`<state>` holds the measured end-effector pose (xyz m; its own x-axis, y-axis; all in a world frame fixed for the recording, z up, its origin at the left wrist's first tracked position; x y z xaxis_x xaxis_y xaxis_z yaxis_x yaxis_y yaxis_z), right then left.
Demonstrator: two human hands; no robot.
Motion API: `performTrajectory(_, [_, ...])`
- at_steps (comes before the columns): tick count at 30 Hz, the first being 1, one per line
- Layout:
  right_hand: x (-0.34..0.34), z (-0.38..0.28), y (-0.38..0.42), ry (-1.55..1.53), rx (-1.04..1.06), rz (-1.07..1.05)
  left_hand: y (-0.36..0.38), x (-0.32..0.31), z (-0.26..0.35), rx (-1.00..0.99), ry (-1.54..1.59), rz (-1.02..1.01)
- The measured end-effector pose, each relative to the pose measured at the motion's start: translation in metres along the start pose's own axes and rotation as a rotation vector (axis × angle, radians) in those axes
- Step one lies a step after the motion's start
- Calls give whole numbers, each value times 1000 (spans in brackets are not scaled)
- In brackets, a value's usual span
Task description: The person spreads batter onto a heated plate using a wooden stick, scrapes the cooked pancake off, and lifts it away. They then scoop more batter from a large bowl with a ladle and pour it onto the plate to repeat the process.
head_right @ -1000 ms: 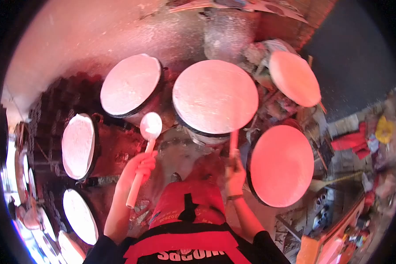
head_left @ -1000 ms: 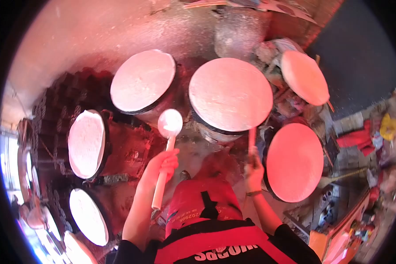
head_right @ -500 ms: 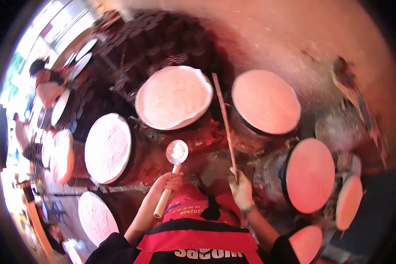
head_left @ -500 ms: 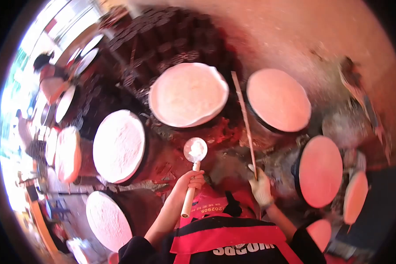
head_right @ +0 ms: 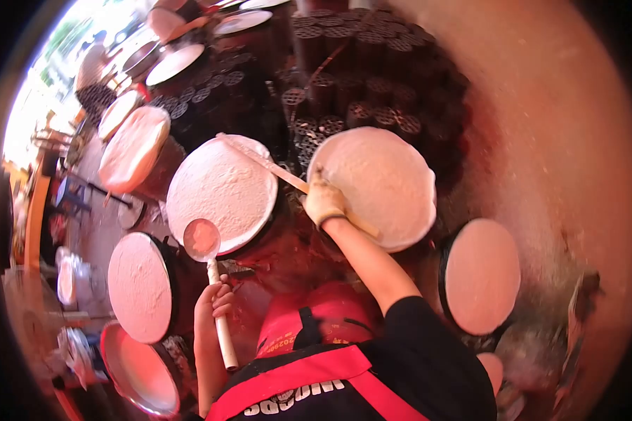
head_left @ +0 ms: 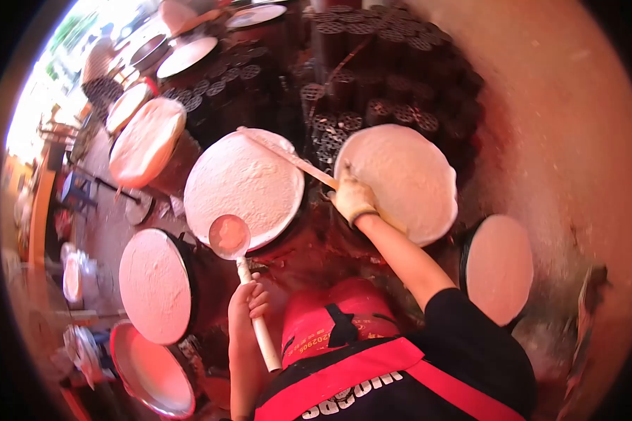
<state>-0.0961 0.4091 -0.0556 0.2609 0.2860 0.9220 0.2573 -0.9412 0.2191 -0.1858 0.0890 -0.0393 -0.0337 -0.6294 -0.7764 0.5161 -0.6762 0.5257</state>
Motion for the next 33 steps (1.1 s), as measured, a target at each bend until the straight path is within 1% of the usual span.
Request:
performTrajectory(1, [-1,2,-3,-46,10,36,5,4,2,-21,69,43])
performTrajectory(3, [-1,8,-5,-68,70,5,18,6,9,-87,159,109])
performTrajectory(5, [16,9,-4,-80,106,44,25,10,7,-52,357,141])
performTrajectory(7, [30,19,-9,-175,160,67,35,9,14,-97,432,160])
performTrajectory(9, [39,36,-18,-493,59,-136,47,5,24,-125,492,196])
performTrajectory(11, [54,47,-38,-674,191,-84,53,15,38,-194,494,202])
performTrajectory(13, [95,18,-26,-701,33,-251,61,24,55,-235,489,185])
performTrajectory(15, [131,-44,-15,-704,115,-274,67,33,76,-284,568,206])
performTrajectory(17, [125,-117,-17,-908,197,-423,75,43,100,-312,647,211])
performTrajectory(19, [108,-211,-5,-927,185,-506,81,69,129,-406,569,221])
performTrajectory(21, [86,-320,-5,-1003,450,-514,87,97,158,-499,464,267])
performTrajectory(22, [71,-377,-9,-1053,554,-589,92,107,172,-541,446,301])
performTrajectory(23, [74,-424,14,-1137,362,-643,109,112,188,-558,472,291])
performTrajectory(24, [71,-476,22,-1238,368,-679,116,121,201,-579,505,291])
performTrajectory(25, [65,-531,14,-1327,419,-826,123,128,215,-599,533,285])
performTrajectory(26, [74,-574,24,-1389,501,-911,132,139,227,-635,551,309])
performTrajectory(27, [78,-613,16,-1419,566,-1027,139,150,240,-673,549,329])
performTrajectory(29, [94,-651,23,-1555,637,-1111,153,170,259,-757,568,374])
performTrajectory(31, [93,-666,9,-1320,837,-825,163,176,277,-805,638,323])
performTrajectory(32, [74,-661,-5,-1380,642,-811,166,184,282,-806,699,319])
performTrajectory(33, [48,-658,-23,-1404,546,-836,171,190,286,-832,720,339])
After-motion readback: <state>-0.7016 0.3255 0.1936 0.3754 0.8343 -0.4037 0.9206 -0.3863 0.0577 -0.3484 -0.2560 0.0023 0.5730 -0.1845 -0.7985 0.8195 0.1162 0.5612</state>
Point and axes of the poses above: each hand's wrist, its own y-axis away from the middle knuckle, its own x-axis out of the back of the hand, z = x × y, the point moved 9 cm from there along -y, towards the middle knuckle, and after that the axes turned 15 degrees about -x, right-handed, at the moved point
